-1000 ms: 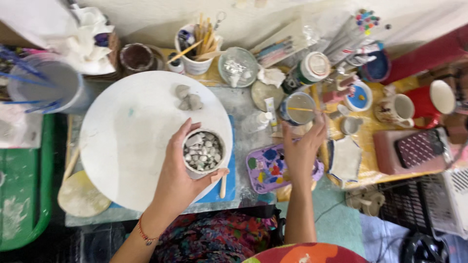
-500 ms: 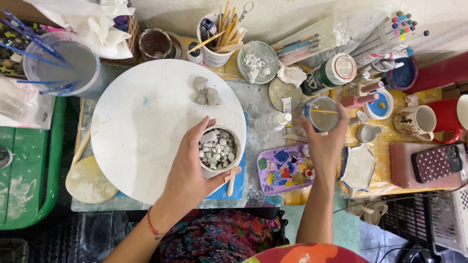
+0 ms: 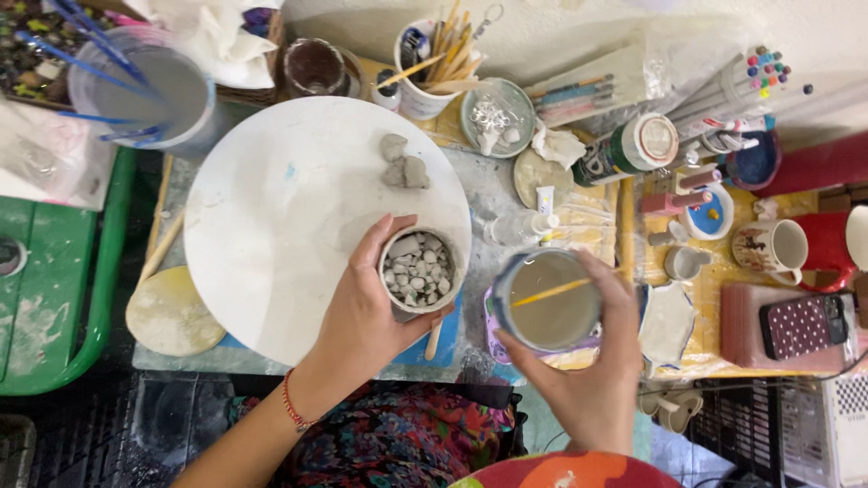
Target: The person handles a small green object and then places small gray clay pieces into a small cup, using a wooden stick to press the contents down.
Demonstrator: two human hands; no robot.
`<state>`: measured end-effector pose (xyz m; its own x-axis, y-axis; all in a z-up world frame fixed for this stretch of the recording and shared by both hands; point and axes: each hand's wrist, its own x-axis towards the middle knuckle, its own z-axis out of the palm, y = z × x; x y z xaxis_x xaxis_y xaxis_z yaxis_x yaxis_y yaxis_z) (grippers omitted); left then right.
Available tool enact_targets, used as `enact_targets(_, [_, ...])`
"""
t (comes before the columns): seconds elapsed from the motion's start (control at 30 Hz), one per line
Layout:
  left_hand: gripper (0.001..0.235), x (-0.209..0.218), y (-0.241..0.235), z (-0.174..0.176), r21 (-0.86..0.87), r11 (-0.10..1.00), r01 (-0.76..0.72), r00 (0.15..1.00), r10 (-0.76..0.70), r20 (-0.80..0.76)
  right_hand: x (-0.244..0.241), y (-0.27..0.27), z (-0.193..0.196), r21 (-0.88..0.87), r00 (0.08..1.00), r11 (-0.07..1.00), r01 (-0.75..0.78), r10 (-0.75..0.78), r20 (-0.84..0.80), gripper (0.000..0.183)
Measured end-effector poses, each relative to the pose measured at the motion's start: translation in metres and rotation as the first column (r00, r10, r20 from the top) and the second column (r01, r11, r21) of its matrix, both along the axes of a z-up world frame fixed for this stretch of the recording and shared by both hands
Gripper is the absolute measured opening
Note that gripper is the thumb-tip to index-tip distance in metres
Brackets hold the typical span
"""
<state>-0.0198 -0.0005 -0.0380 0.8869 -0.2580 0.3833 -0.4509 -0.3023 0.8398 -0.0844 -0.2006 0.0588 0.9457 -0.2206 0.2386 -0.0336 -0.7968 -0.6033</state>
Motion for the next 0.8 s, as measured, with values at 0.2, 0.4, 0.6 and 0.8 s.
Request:
enact_targets(0.2, [0.114, 0.000, 0.006, -0.002, 0.000, 1.000, 0.007, 1.000, -0.007, -0.005, 0.026, 0.036, 0.006, -0.130, 0.987, 0.982, -0.136, 0.146, 0.067, 0.096])
enact_targets(0.4, [0.113, 0.001, 0.010, -0.002, -0.024, 0.999, 0.040, 0.999, -0.039, 0.008, 0.038, 0.046, 0.011, -0.199, 0.970, 0.954, -0.226, 0.240, 0.047, 0.093])
enact_targets(0.6, [0.110, 0.002, 0.013, 0.000, -0.047, 0.997, 0.056, 0.998, -0.054, 0.028, 0.041, 0.051, 0.017, -0.339, 0.968, 0.909, -0.241, 0.253, -0.011, 0.090])
enact_targets(0.8, [0.108, 0.002, 0.018, 0.004, -0.014, 0.997, 0.081, 0.996, -0.081, 0.024, 0.043, 0.053, 0.019, -0.332, 0.963, 0.908, -0.258, 0.270, -0.009, 0.089])
